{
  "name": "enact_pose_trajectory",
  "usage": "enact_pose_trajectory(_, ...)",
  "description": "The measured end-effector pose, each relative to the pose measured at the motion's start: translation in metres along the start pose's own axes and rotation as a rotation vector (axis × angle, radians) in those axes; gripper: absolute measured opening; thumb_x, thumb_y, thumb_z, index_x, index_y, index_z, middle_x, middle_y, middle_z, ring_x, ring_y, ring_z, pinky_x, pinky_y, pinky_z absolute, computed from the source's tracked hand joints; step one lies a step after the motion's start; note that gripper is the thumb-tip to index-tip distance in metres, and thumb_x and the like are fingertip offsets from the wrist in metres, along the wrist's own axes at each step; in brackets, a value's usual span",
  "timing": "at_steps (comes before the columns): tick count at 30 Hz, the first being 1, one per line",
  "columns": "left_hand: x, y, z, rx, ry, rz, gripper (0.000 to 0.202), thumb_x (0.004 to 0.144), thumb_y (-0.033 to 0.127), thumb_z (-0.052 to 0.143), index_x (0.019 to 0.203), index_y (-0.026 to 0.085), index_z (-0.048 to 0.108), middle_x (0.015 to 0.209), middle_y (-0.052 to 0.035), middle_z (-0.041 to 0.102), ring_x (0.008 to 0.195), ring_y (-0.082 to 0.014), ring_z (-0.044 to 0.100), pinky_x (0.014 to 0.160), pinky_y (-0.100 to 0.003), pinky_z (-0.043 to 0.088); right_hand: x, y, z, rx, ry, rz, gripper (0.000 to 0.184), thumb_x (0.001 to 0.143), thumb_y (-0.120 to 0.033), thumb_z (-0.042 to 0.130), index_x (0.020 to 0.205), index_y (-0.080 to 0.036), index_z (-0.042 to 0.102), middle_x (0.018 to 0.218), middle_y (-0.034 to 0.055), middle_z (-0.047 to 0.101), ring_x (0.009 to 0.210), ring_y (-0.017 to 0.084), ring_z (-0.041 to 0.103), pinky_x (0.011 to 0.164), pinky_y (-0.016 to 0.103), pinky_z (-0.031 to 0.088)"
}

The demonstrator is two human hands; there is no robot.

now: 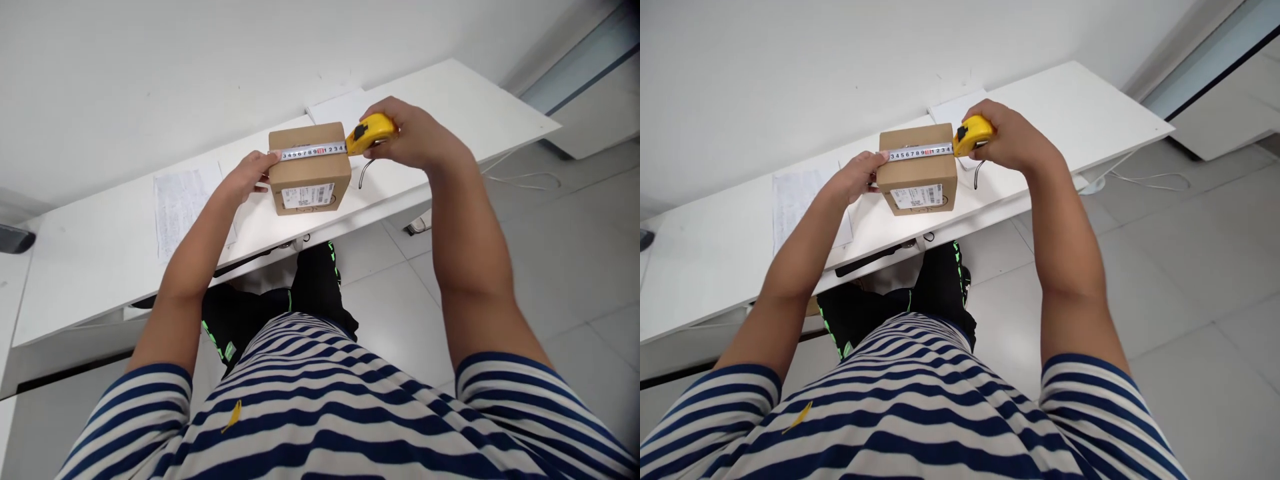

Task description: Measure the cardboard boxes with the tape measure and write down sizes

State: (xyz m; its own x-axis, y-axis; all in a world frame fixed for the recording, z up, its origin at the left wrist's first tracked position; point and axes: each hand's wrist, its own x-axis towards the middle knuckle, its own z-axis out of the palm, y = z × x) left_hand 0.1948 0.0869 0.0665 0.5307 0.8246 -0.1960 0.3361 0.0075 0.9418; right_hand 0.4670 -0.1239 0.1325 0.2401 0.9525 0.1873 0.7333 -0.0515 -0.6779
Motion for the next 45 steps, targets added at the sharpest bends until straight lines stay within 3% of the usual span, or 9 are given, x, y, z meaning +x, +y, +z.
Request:
enact_pose_trajectory(8,-0.029,0.028,0.001,0.254,-0.026,0.172,0.038,0.089,0.057,0.064,0.083,0.023,0.047,0.074,-0.0023,0.053,0.070,-0.0161,0.056,0.064,-0.029,0.047,0.001,-0.009,0.004,-0.010,0.034,0.110,0.046,0.095,-0.048,0.064,0.122,-0.012,0.059,0.108,0.0055,0.066,0.084,0.009,0.053,0.084,0.036,0.048)
enact_pose_trajectory(14,-0.032,0.025,0.000,0.361,0.073,0.303,0.035,0.095,0.049,0.059,0.080,0.022,0.042,0.073,0.0006,0.042,0.067,-0.0129,0.049,0.066,-0.026,0.040,0.011,0.013,0.020,0.210,0.152,-0.091,0.026,0.089,-0.033,0.076,0.101,-0.015,0.061,0.102,0.0024,0.068,0.086,0.010,0.059,0.080,0.031,0.053)
enact_pose_trajectory(19,-0.049,0.027,-0.013,0.258,0.138,0.219,0.035,0.093,0.044,0.065,0.077,0.022,0.042,0.069,0.0017,0.042,0.061,-0.0113,0.043,0.061,-0.026,0.038,0.020,0.010,0.042,0.061,0.231,-0.100,0.029,0.101,-0.036,0.050,0.093,-0.009,0.057,0.125,0.0100,0.065,0.099,0.006,0.061,0.076,0.024,0.051)
enact_pose_trajectory(23,-0.071,0.034,-0.040,0.128,0.139,0.114,0.035,0.092,0.041,0.066,0.074,0.021,0.044,0.063,0.0028,0.041,0.054,-0.0094,0.040,0.055,-0.025,0.034,0.023,-0.006,0.056,-0.051,0.338,-0.086,0.048,0.101,-0.038,0.029,0.095,-0.001,0.057,0.142,0.0201,0.054,0.108,0.006,0.060,0.081,0.028,0.049)
enact_pose_trajectory(28,-0.104,0.032,-0.102,-0.079,0.177,0.094,0.037,0.092,0.043,0.063,0.068,0.022,0.043,0.056,0.0062,0.029,0.046,-0.0080,0.030,0.052,-0.027,0.033,0.009,-0.030,0.042,0.170,0.149,-0.080,0.043,0.092,-0.036,0.055,0.115,-0.001,0.061,0.125,0.0144,0.066,0.094,0.008,0.067,0.073,0.029,0.051)
enact_pose_trajectory(33,-0.142,0.003,-0.174,-0.259,0.231,0.106,0.033,0.095,0.038,0.055,0.071,0.022,0.041,0.055,0.0073,0.019,0.049,-0.0080,0.023,0.059,-0.027,0.037,-0.016,-0.033,0.017,0.238,0.255,0.004,0.056,0.079,-0.036,0.079,0.126,-0.012,0.060,0.114,0.0095,0.067,0.098,0.017,0.070,0.070,0.034,0.056)
enact_pose_trajectory(38,-0.177,-0.037,-0.232,-0.308,0.303,0.063,0.031,0.098,0.035,0.052,0.072,0.021,0.042,0.055,0.0069,0.022,0.053,-0.0076,0.027,0.073,-0.026,0.045,-0.042,-0.024,0.016,0.293,0.358,-0.004,0.043,0.081,-0.030,0.081,0.121,-0.026,0.064,0.101,0.0054,0.063,0.088,0.017,0.069,0.069,0.036,0.060)
enact_pose_trajectory(42,-0.199,-0.056,-0.236,-0.326,0.261,-0.019,0.033,0.098,0.031,0.053,0.068,0.020,0.043,0.054,0.0068,0.026,0.052,-0.0072,0.031,0.076,-0.026,0.047,-0.064,-0.033,0.049,0.270,0.582,-0.029,0.039,0.074,-0.033,0.083,0.107,-0.020,0.069,0.096,0.0065,0.066,0.075,0.016,0.063,0.062,0.035,0.055)
enact_pose_trajectory(45,-0.208,-0.057,-0.196,-0.338,0.184,-0.051,0.038,0.094,0.031,0.057,0.063,0.021,0.039,0.052,0.0077,0.023,0.048,-0.0075,0.027,0.066,-0.026,0.046,-0.084,-0.052,0.089,0.228,0.748,-0.109,0.039,0.070,-0.041,0.083,0.099,-0.016,0.072,0.094,0.0075,0.070,0.073,0.016,0.061,0.063,0.035,0.051)
